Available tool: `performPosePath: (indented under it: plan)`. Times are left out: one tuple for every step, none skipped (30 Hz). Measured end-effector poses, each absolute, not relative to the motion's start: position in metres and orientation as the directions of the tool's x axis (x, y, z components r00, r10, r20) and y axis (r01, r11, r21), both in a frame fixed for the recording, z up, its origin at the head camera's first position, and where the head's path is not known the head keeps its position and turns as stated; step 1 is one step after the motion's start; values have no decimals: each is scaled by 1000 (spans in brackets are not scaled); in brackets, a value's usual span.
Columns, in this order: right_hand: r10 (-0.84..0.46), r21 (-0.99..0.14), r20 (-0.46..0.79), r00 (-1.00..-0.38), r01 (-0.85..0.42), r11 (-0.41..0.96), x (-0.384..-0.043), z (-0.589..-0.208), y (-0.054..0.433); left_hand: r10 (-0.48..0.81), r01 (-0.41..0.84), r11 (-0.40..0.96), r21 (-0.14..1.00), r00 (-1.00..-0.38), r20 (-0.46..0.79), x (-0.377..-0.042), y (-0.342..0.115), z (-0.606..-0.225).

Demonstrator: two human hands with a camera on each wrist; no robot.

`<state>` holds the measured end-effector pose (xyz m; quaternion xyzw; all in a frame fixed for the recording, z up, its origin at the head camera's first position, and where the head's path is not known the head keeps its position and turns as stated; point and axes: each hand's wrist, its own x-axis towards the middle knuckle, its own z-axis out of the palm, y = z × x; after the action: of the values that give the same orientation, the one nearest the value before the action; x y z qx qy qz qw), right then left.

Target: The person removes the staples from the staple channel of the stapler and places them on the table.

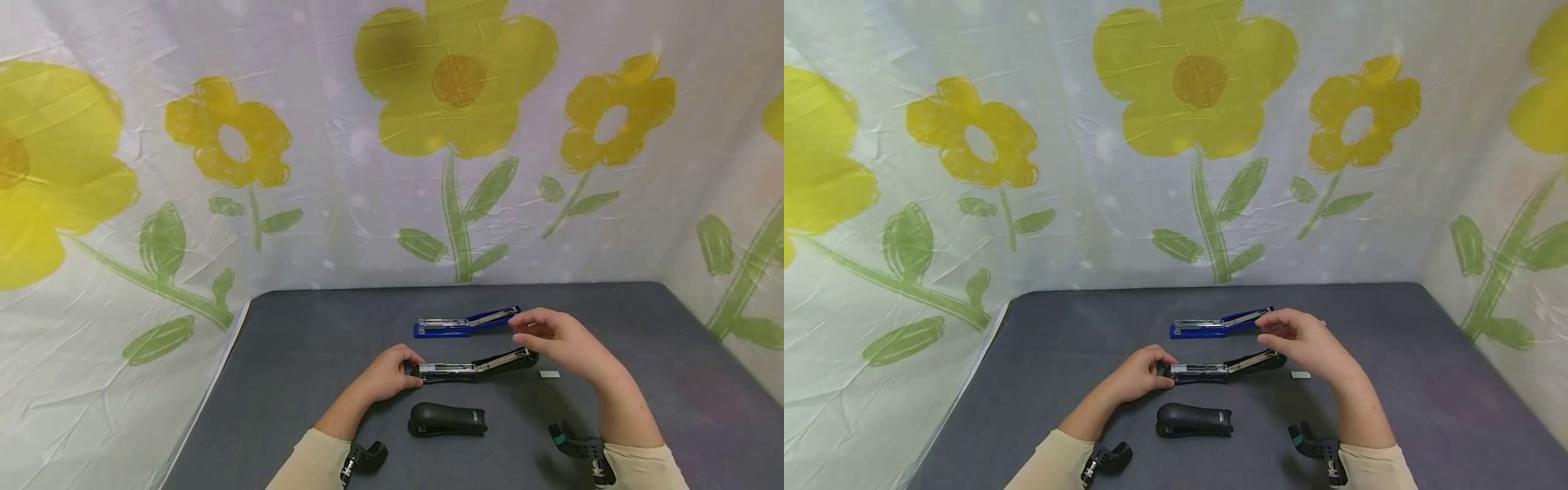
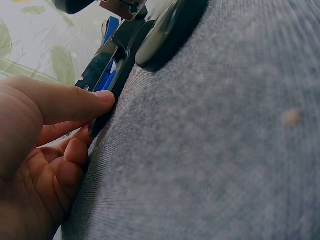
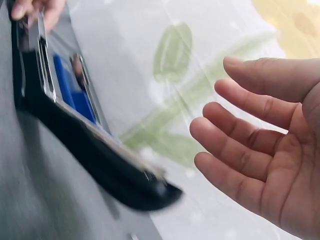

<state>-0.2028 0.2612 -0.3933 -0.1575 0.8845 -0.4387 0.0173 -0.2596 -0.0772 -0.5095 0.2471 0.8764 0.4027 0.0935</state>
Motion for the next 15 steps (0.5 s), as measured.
performPosePath:
  plan:
    - [-308,-791,104,-946,-266,551,-204,-394,257,508,357,555,751,-861,34,-259,-77,-509]
    - [-318,-800,100,-943,-266,538,-206,-394,252,507,355,555,752,-861,33,-259,-77,-509]
    - [-328,-807,97,-940,-267,527,-208,-394,248,507,356,557,750,-861,32,-259,-77,-508]
    - [-338,-813,95,-936,-269,516,-210,-395,244,507,355,557,751,-861,30,-258,-77,-508]
    - [-352,-816,95,-931,-276,508,-211,-395,240,508,355,558,750,-861,30,-258,-76,-507]
    - [-362,-819,94,-927,-279,501,-213,-395,236,509,355,558,750,-860,29,-258,-76,-507]
    - [-373,-822,92,-923,-282,495,-214,-395,232,508,355,558,751,-861,29,-257,-75,-506]
    - [-384,-821,91,-919,-287,493,-216,-396,228,509,355,555,752,-860,30,-257,-75,-506]
    - [-394,-822,87,-915,-289,491,-217,-396,225,510,358,556,750,-859,32,-256,-74,-506]
    - [-409,-823,87,-909,-296,485,-219,-397,221,511,359,554,751,-859,33,-256,-74,-506]
    - [-419,-825,83,-904,-298,480,-220,-398,218,513,364,549,752,-857,39,-255,-73,-506]
    - [-428,-828,79,-900,-298,475,-221,-399,215,513,367,551,749,-857,42,-255,-73,-506]
    - [-437,-830,75,-896,-299,470,-222,-400,212,514,371,552,747,-857,45,-255,-72,-507]
    - [-447,-833,75,-891,-302,463,-223,-401,210,515,375,552,745,-856,49,-256,-72,-507]
    - [-455,-836,72,-888,-302,458,-223,-402,207,514,377,554,742,-856,52,-256,-71,-508]
